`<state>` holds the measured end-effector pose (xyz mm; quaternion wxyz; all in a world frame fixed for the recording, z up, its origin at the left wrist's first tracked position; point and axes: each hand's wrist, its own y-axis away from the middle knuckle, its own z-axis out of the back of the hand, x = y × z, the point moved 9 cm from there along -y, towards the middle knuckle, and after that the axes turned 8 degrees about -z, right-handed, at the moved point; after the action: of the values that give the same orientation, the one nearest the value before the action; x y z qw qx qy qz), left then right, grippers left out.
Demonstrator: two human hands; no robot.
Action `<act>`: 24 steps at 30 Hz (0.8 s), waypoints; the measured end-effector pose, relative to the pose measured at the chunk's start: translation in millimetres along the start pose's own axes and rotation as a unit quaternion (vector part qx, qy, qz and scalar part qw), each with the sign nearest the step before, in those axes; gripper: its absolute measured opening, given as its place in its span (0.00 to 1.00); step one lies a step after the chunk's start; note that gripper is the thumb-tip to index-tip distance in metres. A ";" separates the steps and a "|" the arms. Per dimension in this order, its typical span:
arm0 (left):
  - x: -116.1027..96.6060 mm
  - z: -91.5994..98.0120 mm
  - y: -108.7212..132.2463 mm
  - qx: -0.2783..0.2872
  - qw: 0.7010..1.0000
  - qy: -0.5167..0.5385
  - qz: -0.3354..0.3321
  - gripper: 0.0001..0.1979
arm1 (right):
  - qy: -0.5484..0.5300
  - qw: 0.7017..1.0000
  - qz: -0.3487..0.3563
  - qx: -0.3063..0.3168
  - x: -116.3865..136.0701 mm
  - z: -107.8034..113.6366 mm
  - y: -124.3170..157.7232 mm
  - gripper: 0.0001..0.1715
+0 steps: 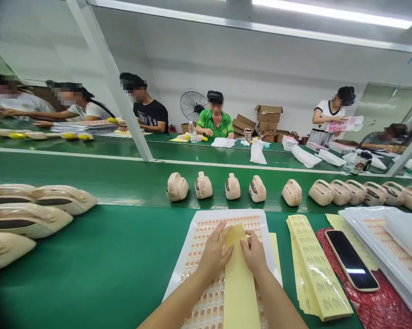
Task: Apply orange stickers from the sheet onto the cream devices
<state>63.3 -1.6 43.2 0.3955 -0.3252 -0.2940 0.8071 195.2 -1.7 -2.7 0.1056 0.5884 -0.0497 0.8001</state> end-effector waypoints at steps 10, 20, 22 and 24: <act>-5.4 -27.1 10.3 0.223 0.973 0.056 0.017 0.48 | -0.040 0.997 0.029 0.064 15.6 -7.7 6.3 0.20; -17.5 16.6 -1.9 0.014 0.998 0.012 -0.063 0.30 | -0.227 0.967 -0.049 0.101 12.3 -10.9 7.8 0.30; -23.6 20.4 -4.6 0.013 0.997 -0.007 -0.080 0.28 | -0.270 0.956 -0.063 0.098 11.8 -8.4 8.7 0.32; -25.3 22.6 -5.7 0.016 0.997 -0.011 -0.080 0.27 | -0.302 0.944 -0.076 0.106 12.2 -8.5 10.9 0.32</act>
<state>60.7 -24.6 68.7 0.4608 -0.2855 -0.3103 0.7810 181.3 -9.1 6.8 0.0834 0.8123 0.0509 0.5750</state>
